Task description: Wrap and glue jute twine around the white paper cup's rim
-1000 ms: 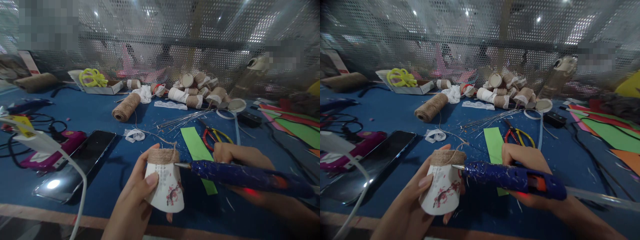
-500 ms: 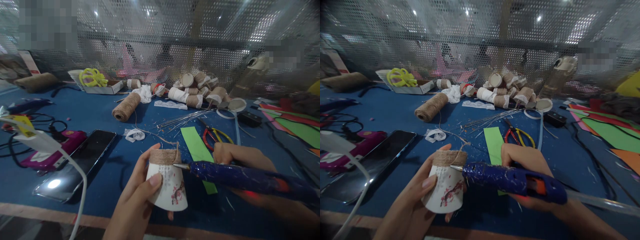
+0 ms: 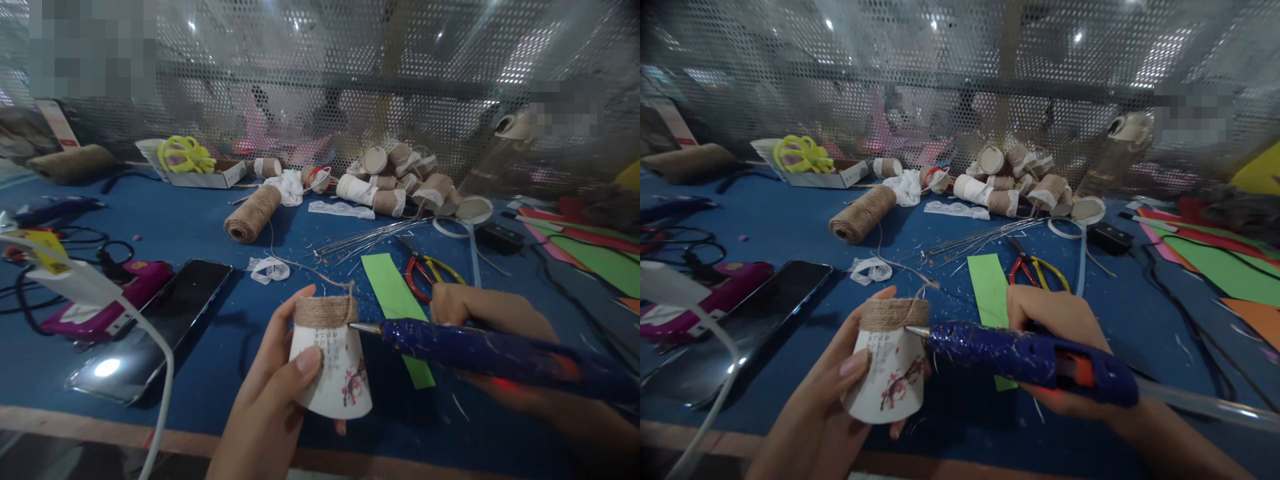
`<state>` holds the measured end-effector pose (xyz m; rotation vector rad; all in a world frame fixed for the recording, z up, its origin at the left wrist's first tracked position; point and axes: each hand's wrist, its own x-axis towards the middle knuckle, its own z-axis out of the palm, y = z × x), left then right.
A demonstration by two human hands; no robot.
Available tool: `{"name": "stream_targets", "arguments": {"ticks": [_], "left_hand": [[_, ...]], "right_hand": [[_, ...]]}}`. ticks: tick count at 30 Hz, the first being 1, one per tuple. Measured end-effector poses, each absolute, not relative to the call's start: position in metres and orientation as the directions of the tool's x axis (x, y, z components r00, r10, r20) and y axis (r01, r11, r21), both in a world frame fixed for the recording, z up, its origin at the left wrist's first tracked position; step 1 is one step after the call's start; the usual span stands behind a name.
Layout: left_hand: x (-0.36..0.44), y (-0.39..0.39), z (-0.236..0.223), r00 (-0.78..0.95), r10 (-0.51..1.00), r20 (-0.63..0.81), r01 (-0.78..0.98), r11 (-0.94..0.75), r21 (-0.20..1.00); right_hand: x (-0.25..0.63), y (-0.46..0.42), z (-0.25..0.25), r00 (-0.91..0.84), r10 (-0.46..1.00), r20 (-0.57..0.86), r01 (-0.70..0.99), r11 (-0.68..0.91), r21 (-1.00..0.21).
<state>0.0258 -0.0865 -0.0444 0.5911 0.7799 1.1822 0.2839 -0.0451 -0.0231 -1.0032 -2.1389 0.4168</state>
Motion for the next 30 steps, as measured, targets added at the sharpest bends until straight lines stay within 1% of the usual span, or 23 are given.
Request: {"name": "stream_targets", "arguments": {"ticks": [3,8,12,15,22,30], "left_hand": [[0.026,-0.087,-0.044,0.179,0.962,-0.206,-0.573,0.272,0.773],[0.030,-0.088,-0.041,0.097,0.969,-0.227,-0.538,0.243,0.807],[0.032,-0.089,-0.040,0.067,0.971,-0.229,-0.521,0.230,0.822],[0.030,-0.088,-0.043,0.082,0.969,-0.233,-0.543,0.240,0.805],[0.025,-0.082,-0.050,0.155,0.981,-0.116,-0.633,0.189,0.751],[0.027,-0.082,-0.051,0.171,0.970,-0.171,-0.641,0.241,0.728]], "right_hand": [[0.284,-0.046,-0.022,-0.432,0.755,0.494,0.535,0.655,-0.534],[0.282,-0.048,-0.019,-0.439,0.752,0.491,0.534,0.658,-0.531],[0.282,-0.046,-0.019,-0.442,0.747,0.497,0.535,0.664,-0.523],[0.283,-0.045,-0.021,-0.433,0.747,0.504,0.539,0.663,-0.520],[0.287,-0.044,-0.026,-0.437,0.756,0.488,0.531,0.655,-0.538],[0.283,-0.046,-0.019,-0.432,0.759,0.488,0.531,0.651,-0.543]]}}
